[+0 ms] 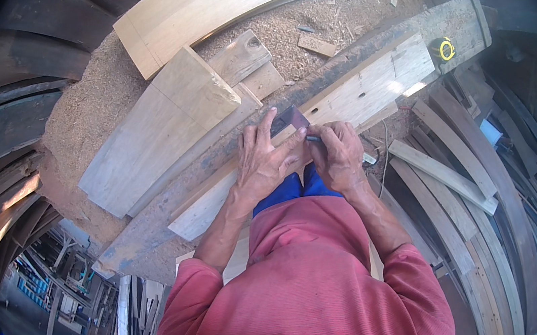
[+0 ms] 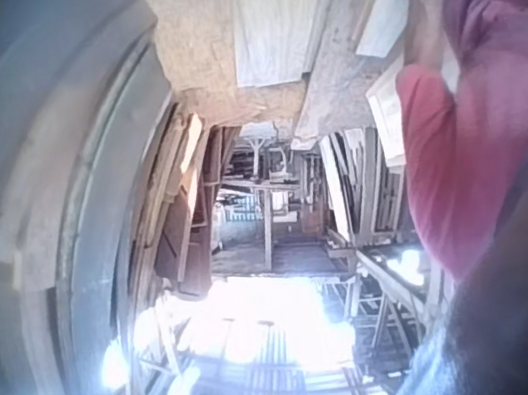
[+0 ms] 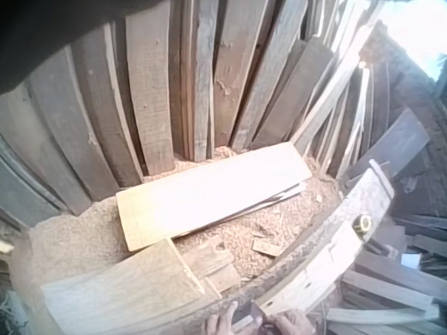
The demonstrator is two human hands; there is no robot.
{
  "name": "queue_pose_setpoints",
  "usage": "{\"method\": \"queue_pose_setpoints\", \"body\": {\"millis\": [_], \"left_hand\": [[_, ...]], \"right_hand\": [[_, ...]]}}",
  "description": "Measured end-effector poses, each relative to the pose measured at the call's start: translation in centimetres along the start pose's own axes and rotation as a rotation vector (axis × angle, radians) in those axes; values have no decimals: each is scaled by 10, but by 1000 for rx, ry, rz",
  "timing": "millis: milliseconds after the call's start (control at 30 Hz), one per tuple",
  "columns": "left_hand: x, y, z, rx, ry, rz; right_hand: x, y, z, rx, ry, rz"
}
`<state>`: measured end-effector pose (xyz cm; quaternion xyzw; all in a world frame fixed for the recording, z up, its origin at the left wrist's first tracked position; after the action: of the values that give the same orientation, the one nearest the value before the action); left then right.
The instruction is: The person measures a wooden plank with a tape measure, then uses a try square and pencil to mark straight lines on the plank. The person repeats the marking process on multiple planks.
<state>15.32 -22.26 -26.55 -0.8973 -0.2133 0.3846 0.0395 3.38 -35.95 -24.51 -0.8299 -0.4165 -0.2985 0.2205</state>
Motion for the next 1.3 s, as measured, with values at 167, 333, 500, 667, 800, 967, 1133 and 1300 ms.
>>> {"method": "queue_pose_setpoints", "body": {"millis": [167,333,500,667,800,967,1133,1300], "left_hand": [[1,0,1,0,-15,0],[-1,2,0,-21,-37,-4],[0,1,1,-7,-20,3],[-1,2,0,1,-20,-4],[1,2,1,7,-11,-2],[0,3,0,-12,-50,-10],[0,2,0,3,-26,-5],[0,2,1,2,-37,-9]], "right_hand": [[-1,0,1,7,1,4],[0,1,0,0,9,5],[0,2,-1,-3,17,6],[0,3,-1,-7,22,7],[1,4,-1,-8,22,6],[1,4,-1,-2,24,8],[1,5,-1,-4,17,1],[-1,4,0,9,6,16]]}}
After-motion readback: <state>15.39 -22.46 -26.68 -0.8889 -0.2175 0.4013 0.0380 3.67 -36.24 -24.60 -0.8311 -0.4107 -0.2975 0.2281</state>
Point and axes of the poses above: each hand's wrist, its own y-axis towards the middle knuckle, its own z-axis out of the palm, x = y × z, the point moved 5 cm from there along y, towards the middle knuckle, and after that the axes turned 2 degrees about -y, right-handed, at the moved point
